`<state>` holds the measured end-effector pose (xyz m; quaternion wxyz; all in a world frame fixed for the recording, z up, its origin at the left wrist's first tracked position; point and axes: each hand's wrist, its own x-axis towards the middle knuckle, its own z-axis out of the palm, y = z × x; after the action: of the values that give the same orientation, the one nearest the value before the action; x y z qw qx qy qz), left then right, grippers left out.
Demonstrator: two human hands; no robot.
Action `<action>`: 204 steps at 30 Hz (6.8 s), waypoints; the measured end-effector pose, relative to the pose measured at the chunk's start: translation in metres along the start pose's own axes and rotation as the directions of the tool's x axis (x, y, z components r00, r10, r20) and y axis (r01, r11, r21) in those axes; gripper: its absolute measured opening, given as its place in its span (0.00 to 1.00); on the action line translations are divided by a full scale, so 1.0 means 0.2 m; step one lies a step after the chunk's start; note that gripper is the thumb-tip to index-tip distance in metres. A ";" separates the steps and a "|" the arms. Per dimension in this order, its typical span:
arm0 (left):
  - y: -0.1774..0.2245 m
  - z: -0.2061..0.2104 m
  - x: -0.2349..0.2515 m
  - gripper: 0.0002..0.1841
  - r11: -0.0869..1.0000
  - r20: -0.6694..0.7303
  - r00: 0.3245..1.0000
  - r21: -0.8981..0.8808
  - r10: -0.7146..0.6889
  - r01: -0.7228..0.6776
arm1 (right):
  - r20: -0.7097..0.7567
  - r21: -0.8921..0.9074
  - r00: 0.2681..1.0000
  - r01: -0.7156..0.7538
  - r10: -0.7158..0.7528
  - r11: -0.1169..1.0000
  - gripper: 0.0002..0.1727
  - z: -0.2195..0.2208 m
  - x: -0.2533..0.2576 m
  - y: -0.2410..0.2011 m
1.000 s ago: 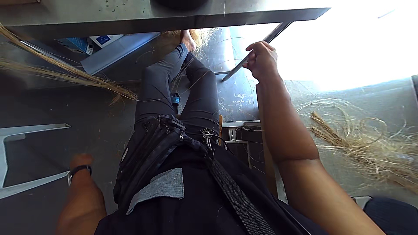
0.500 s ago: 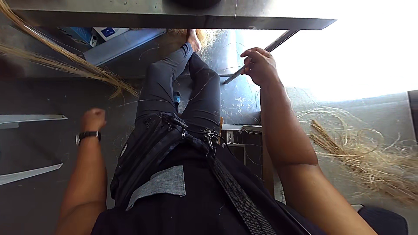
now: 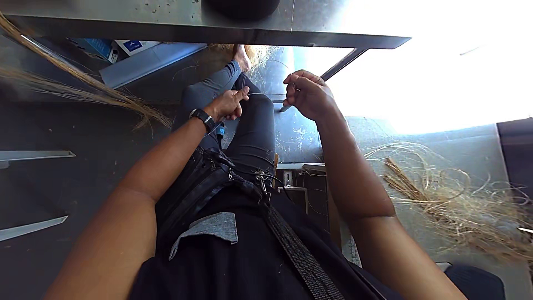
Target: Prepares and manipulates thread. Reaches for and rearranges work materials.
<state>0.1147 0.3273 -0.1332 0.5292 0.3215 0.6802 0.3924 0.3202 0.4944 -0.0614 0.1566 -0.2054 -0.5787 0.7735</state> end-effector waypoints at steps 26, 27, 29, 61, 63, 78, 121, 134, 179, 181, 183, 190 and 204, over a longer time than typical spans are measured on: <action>-0.49 -0.61 -0.59 0.20 0.919 -0.473 0.876 0.297 -0.096 0.261 | -0.276 0.036 0.953 -0.118 0.123 0.992 0.16 -0.02 0.06 0.01; -0.43 -0.57 -0.56 0.20 0.939 -0.419 0.907 0.295 -0.040 0.178 | -0.271 0.045 0.954 -0.119 0.127 0.992 0.16 -0.01 0.05 0.01; -0.28 -0.47 -0.47 0.20 0.959 -0.275 0.958 0.283 0.084 -0.003 | -0.251 0.065 0.959 -0.121 0.134 0.991 0.16 0.00 0.04 0.01; -1.13 -0.75 -1.03 0.17 0.933 -0.803 0.533 -0.077 -0.268 0.352 | -0.580 0.142 0.814 0.102 -0.001 0.985 0.12 -0.22 0.06 -0.03; -1.00 -0.73 -0.93 0.18 0.957 -0.777 0.591 -0.046 -0.215 0.288 | -0.577 0.131 0.817 0.099 -0.005 0.986 0.12 -0.22 0.06 -0.02; -0.72 -0.49 -0.51 0.15 0.773 -0.450 0.854 0.627 0.260 0.095 | -0.580 0.120 0.814 0.104 -0.015 0.987 0.12 -0.23 0.06 -0.02; -0.13 -0.43 -0.67 0.25 0.964 -0.148 0.952 0.048 0.266 -0.262 | 0.142 -0.106 0.989 0.048 -0.032 0.993 0.16 0.23 -0.08 0.01; 0.07 -0.12 -0.49 0.16 0.799 -0.275 0.861 -0.330 0.428 -0.502 | 0.372 -0.548 0.912 0.063 0.175 0.834 0.11 0.28 -0.09 0.14; 0.06 -0.50 -0.75 0.20 0.752 -0.327 0.803 -0.299 0.498 -0.588 | -0.286 -0.945 0.954 -0.266 -0.085 0.191 0.17 0.15 -0.04 0.06; 0.05 -0.47 -0.72 0.20 0.811 -0.255 0.835 -0.222 0.488 -0.541 | -0.074 -0.966 0.952 0.006 -0.299 0.260 0.14 0.21 -0.06 0.03; 0.04 -0.40 -0.68 0.18 0.886 -0.191 0.880 -0.084 0.434 -0.455 | 0.203 -0.890 0.857 0.364 -0.474 0.276 0.13 0.30 -0.09 0.03; 0.08 -0.04 -0.55 0.14 0.950 0.156 0.971 0.230 0.179 -0.212 | 0.553 -0.655 0.711 0.693 -0.435 0.300 0.20 0.58 -0.22 0.16; 0.00 -0.01 -0.48 0.14 0.950 0.271 0.950 0.220 0.158 -0.221 | 0.448 -0.829 0.893 0.400 0.037 0.391 0.10 0.50 -0.18 0.11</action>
<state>0.1345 0.2445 -0.0869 0.5258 0.4962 0.6174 0.3101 0.3008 0.3873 -0.0526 -0.0144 -0.0295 -0.9408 0.3373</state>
